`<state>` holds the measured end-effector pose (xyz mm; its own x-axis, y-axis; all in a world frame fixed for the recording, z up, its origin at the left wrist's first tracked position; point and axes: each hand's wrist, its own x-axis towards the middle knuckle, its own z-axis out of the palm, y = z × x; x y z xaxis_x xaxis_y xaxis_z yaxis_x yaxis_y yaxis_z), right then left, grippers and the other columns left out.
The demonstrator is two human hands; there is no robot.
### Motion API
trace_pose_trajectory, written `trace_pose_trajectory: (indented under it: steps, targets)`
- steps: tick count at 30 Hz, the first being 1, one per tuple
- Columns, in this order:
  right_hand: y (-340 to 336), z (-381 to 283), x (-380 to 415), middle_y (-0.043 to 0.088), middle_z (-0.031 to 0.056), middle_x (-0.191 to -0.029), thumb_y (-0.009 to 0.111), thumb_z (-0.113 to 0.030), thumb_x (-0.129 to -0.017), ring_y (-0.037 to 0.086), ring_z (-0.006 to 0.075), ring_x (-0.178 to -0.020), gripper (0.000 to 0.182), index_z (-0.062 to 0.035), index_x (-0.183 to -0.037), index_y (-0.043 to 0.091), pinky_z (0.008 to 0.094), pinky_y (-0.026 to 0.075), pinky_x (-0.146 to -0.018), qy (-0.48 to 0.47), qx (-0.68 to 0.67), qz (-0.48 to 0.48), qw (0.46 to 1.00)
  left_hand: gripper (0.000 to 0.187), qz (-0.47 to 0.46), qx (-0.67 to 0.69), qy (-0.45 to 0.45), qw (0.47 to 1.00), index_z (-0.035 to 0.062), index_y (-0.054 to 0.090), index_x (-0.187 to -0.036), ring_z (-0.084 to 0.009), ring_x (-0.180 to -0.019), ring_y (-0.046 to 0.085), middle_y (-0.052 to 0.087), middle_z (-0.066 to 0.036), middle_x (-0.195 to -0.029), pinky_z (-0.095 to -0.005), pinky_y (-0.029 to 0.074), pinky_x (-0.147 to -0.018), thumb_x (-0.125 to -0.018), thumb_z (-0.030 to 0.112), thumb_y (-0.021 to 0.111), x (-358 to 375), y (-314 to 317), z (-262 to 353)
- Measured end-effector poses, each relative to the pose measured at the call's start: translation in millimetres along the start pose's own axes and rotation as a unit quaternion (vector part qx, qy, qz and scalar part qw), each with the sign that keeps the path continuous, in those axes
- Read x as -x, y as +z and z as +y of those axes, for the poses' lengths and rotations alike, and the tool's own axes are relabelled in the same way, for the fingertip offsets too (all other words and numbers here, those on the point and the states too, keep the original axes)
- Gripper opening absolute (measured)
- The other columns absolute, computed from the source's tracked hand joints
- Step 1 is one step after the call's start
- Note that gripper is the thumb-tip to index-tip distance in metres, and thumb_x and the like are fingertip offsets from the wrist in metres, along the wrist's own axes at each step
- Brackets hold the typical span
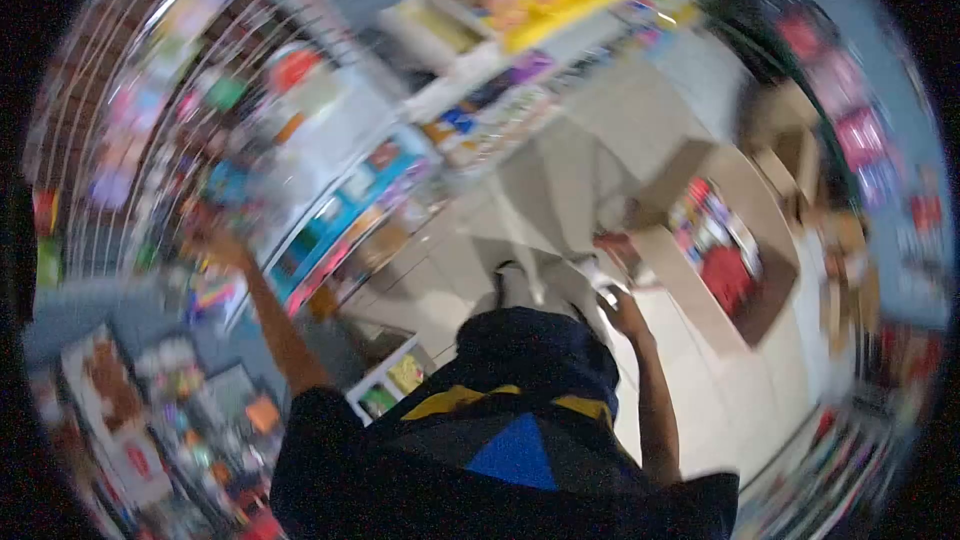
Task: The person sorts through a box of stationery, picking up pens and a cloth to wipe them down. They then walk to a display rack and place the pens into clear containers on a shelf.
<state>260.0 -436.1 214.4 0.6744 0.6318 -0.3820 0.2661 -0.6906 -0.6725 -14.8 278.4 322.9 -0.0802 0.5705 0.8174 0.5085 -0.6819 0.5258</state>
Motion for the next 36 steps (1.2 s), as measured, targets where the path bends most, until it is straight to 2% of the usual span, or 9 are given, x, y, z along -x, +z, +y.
trace_pose_trajectory:
  steps: [3,4,6,11,18,22,24,28,36]
  targets:
    - [-9,3,-9,0.063,0.0223,-0.099,0.056,-0.028,-0.089,0.06,0.0374,-0.093,0.033,-0.0019,-0.11,0.057,0.0425,0.048,-0.079,0.01,-0.006,0.004,1.0,0.038,-0.058,0.009,-0.081,0.995,-0.0007,0.045,-0.121,-0.029,-0.103,0.051,0.052,-0.017,-0.117,-0.0437,0.039,-0.096,-0.091,0.018,0.058,86,-11,66]
    - [-12,-2,-6,0.064,0.02,-0.094,0.055,-0.026,-0.09,0.062,0.0337,-0.088,0.03,-0.0024,-0.108,0.058,0.041,0.049,-0.078,0.022,-0.02,0.019,0.999,0.031,-0.072,0.068,-0.125,0.987,-0.0019,0.049,-0.109,-0.0261,-0.094,0.053,0.055,-0.015,-0.103,-0.0388,0.044,-0.087,-0.087,0.011,0.064,115,-13,116]
    - [-17,-7,-1,0.065,0.0171,-0.089,0.053,-0.025,-0.091,0.064,0.0299,-0.083,0.027,-0.0032,-0.106,0.059,0.0393,0.049,-0.076,0.039,-0.037,0.04,0.998,0.016,-0.194,0.109,-0.067,0.973,-0.0015,0.054,-0.096,-0.0255,-0.082,0.053,0.055,-0.013,-0.088,-0.0374,0.044,-0.077,-0.088,0.011,0.06,207,0,93]
    - [-7,6,30,0.064,0.0186,-0.086,0.052,-0.032,-0.09,0.063,0.0356,-0.08,0.032,-0.0052,-0.106,0.059,0.0415,0.049,-0.073,0.086,-0.102,0.079,0.988,0.012,-0.437,0.273,-0.196,0.834,-0.0015,0.055,-0.089,-0.0198,-0.079,0.052,0.055,-0.008,-0.091,-0.0326,0.043,-0.075,-0.084,0.008,0.061,324,21,224]
    - [-38,48,61,0.064,0.0102,-0.071,0.054,-0.02,-0.091,0.061,0.0208,-0.061,0.021,-0.0043,-0.102,0.061,0.0329,0.049,-0.061,0.125,-0.154,0.263,0.944,0.029,-0.696,0.374,-0.056,0.611,0.0016,0.052,-0.108,-0.0184,-0.087,0.052,0.054,-0.008,-0.1,-0.0312,0.042,-0.077,-0.084,0.015,0.063,372,79,417]
    - [-108,114,45,0.058,0.0051,-0.063,0.051,-0.023,-0.094,0.054,0.0104,-0.056,0.026,0.0011,-0.096,0.06,0.0253,0.044,-0.051,0.146,-0.248,0.443,0.849,0.045,-0.769,0.361,0.066,0.524,0.0068,0.045,-0.122,-0.0277,-0.11,0.047,0.046,-0.014,-0.122,-0.0385,0.039,-0.091,-0.085,0.024,0.063,392,97,526]
    - [-139,154,30,0.063,0.0114,-0.068,0.054,-0.024,-0.092,0.06,0.0143,-0.062,0.026,0.0006,-0.096,0.061,0.0299,0.047,-0.055,0.201,-0.211,0.428,0.855,0.049,-0.745,0.383,0.177,0.517,0.0091,0.043,-0.128,-0.0335,-0.123,0.041,0.04,-0.018,-0.133,-0.042,0.034,-0.1,-0.086,0.026,0.062,416,107,561]
    - [-146,250,-30,0.066,0.0207,-0.081,0.065,-0.027,-0.081,0.066,0.0314,-0.075,0.029,0.0002,-0.091,0.066,0.0401,0.051,-0.067,0.225,-0.149,0.329,0.905,0.05,-0.809,0.34,0.147,0.455,0.013,0.032,-0.139,-0.0404,-0.136,0.018,0.023,-0.025,-0.145,-0.0438,0.024,-0.109,-0.092,0.018,0.049,489,122,588]
    - [-110,312,-115,0.063,0.0282,-0.094,0.055,-0.029,-0.083,0.061,0.0432,-0.089,0.031,-0.0011,-0.093,0.066,0.0489,0.05,-0.076,0.336,-0.099,0.231,0.908,0.064,-0.816,0.247,0.137,0.505,0.0134,0.03,-0.14,-0.0426,-0.135,0.02,0.016,-0.026,-0.147,-0.0444,0.027,-0.108,-0.081,-0.009,0.04,522,114,605]
